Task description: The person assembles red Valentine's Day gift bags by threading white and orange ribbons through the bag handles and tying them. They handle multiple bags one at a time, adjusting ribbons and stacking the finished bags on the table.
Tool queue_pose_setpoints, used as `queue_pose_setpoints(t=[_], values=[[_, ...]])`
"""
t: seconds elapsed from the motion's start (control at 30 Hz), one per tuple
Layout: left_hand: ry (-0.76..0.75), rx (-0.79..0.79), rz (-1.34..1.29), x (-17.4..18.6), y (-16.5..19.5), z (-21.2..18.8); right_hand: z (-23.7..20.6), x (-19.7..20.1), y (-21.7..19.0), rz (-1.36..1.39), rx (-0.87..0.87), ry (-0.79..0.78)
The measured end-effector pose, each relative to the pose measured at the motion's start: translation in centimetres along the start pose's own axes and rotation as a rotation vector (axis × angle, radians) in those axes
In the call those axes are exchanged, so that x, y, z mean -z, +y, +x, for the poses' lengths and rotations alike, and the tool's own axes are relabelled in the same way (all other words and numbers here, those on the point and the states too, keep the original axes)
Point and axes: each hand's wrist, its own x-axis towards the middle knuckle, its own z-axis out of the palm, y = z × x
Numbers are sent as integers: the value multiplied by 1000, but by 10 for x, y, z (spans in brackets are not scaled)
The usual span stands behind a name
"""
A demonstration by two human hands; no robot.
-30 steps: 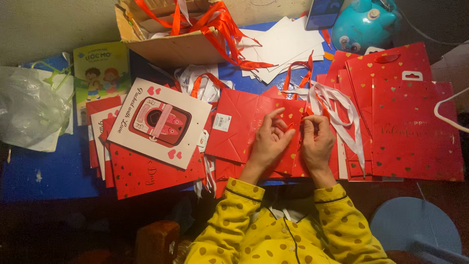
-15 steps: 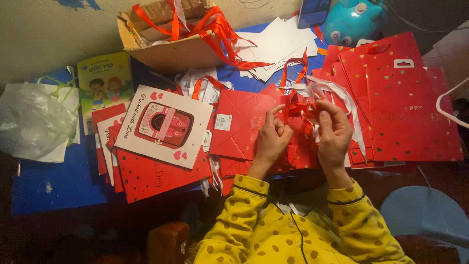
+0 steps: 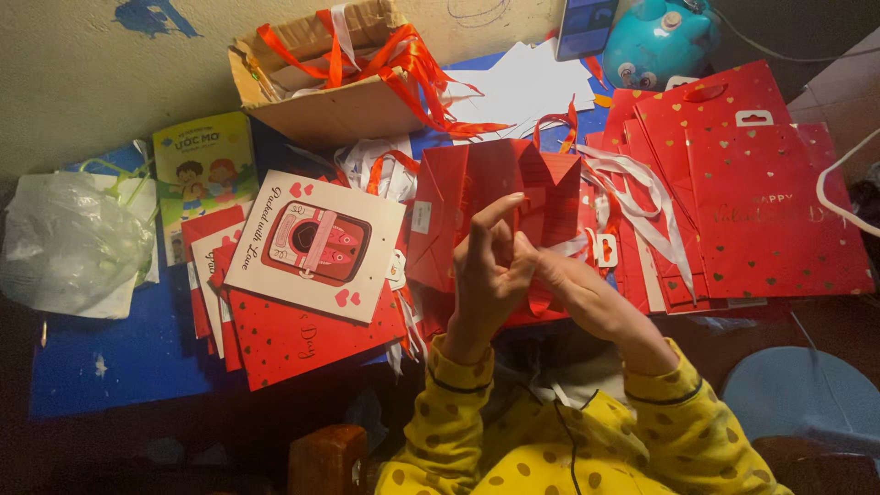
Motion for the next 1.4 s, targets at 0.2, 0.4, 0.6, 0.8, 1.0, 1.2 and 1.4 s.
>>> queue_pose_setpoints(t=[0.2, 0.4, 0.6, 0.8, 1.0, 1.2, 1.4], values=[[45, 37, 19, 3, 3, 1, -23, -12, -35, -613, 463, 260], [53, 130, -80, -7, 0, -7, -30, -8, -48, -907, 591, 511], [81, 145, -74, -9, -8, -10, -41, 8, -18, -539, 36, 301], [2, 258, -96, -18, -4, -19, -39, 17, -21, -256, 189, 467], [67, 233, -216, -22, 2, -21, -16, -18, -37, -867, 529, 472], [162, 180, -180, 6, 1, -13, -19, -19, -49, -782, 342, 408], [177, 188, -126, 9, 1, -10, -34, 16, -43, -586, 639, 674]])
